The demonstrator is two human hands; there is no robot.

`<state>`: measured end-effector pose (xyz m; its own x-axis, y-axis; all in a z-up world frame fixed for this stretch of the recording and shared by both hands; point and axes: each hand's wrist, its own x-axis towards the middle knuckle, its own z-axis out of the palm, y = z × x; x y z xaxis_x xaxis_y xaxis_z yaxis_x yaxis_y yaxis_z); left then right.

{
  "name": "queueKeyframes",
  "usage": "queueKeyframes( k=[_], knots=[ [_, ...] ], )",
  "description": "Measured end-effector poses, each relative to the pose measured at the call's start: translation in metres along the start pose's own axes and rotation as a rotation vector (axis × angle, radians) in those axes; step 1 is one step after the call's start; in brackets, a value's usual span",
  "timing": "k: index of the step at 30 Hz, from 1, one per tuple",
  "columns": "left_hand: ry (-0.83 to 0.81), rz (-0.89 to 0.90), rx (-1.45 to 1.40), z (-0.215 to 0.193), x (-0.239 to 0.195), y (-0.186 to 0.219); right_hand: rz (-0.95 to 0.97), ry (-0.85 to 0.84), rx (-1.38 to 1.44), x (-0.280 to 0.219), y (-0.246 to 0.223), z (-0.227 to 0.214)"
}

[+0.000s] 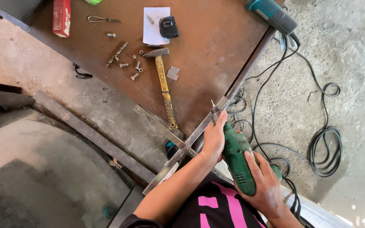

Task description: The person takes a green electric drill from a toolbox, plugs its cord into a power strip on the floor, and drills holes into metal angle bars laid across a workbench. They steady the bars with one hand while drilling, change drill bits, and use a hammer on the bars between drilling.

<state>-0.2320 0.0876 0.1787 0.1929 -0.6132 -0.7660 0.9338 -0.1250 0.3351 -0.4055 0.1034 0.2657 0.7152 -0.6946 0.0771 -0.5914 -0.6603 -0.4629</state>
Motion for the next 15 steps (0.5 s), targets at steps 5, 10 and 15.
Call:
queueKeyframes(
  k=[5, 10, 15],
  knots=[
    [-0.091, 0.088, 0.520, -0.025, 0.026, 0.008, 0.151, 0.069, 0.274, -0.004, 0.028, -0.004],
    [0.635, 0.879, 1.399, -0.085, 0.079, 0.089, 0.466, 0.115, 0.507, -0.020, 0.057, -0.025],
    [0.820, 0.858, 1.668, -0.149, 0.149, 0.107, 0.632, 0.157, 0.447, -0.025, 0.075, -0.034]
  ],
)
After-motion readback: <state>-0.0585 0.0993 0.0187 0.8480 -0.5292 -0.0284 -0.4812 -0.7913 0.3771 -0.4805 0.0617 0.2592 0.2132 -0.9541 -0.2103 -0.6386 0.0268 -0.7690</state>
